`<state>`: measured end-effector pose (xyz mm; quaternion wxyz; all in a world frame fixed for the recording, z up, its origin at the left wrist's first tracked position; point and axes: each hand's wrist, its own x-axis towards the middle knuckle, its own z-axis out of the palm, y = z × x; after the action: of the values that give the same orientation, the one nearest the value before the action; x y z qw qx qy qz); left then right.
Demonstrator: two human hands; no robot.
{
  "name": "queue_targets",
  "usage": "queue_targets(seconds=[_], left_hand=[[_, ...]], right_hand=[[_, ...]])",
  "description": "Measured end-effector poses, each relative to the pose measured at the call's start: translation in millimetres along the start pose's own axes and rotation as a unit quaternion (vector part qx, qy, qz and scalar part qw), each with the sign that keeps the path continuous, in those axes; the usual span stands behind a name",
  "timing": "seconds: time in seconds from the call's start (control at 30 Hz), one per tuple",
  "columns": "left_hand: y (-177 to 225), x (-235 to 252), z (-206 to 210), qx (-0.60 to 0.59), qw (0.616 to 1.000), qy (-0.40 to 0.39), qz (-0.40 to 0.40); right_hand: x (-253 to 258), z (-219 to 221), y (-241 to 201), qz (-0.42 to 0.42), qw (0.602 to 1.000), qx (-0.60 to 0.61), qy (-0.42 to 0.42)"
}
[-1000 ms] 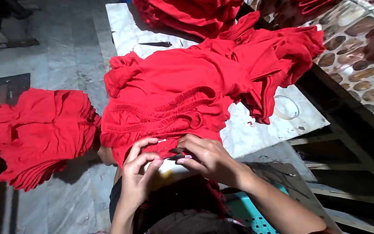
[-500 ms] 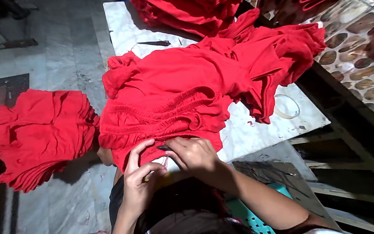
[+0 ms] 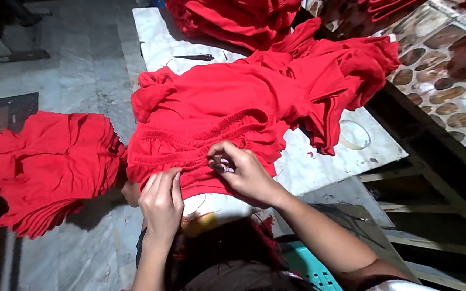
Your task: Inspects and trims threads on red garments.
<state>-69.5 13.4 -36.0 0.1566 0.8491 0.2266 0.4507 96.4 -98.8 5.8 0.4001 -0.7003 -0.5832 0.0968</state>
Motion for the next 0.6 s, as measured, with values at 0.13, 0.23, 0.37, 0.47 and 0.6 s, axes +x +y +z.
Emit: queue_targets(seconds=[0.13, 0.23, 0.37, 0.47, 0.6], left_hand=[[1, -2, 4, 0.014, 0.999, 0.029, 0.012], [9, -5, -2, -0.022, 0.998, 0.036, 0.047], [15, -7, 4, -0.006, 0.995, -0.021, 0.099], [13, -3, 11, 0.024, 0.993, -0.035, 0.109], [8, -1, 6, -0.071, 0.994, -0.067, 0.044]], right_hand=[[3, 3, 10, 0.033, 0.996, 0.087, 0.0], [3, 4, 12, 0.048, 0.991, 0.122, -0.006], [5, 4, 13, 0.066, 0.986, 0.154, -0.014], [4, 4, 13, 0.071, 0.985, 0.156, -0.017], [4, 5, 14, 0.069, 0.984, 0.162, -0.017]])
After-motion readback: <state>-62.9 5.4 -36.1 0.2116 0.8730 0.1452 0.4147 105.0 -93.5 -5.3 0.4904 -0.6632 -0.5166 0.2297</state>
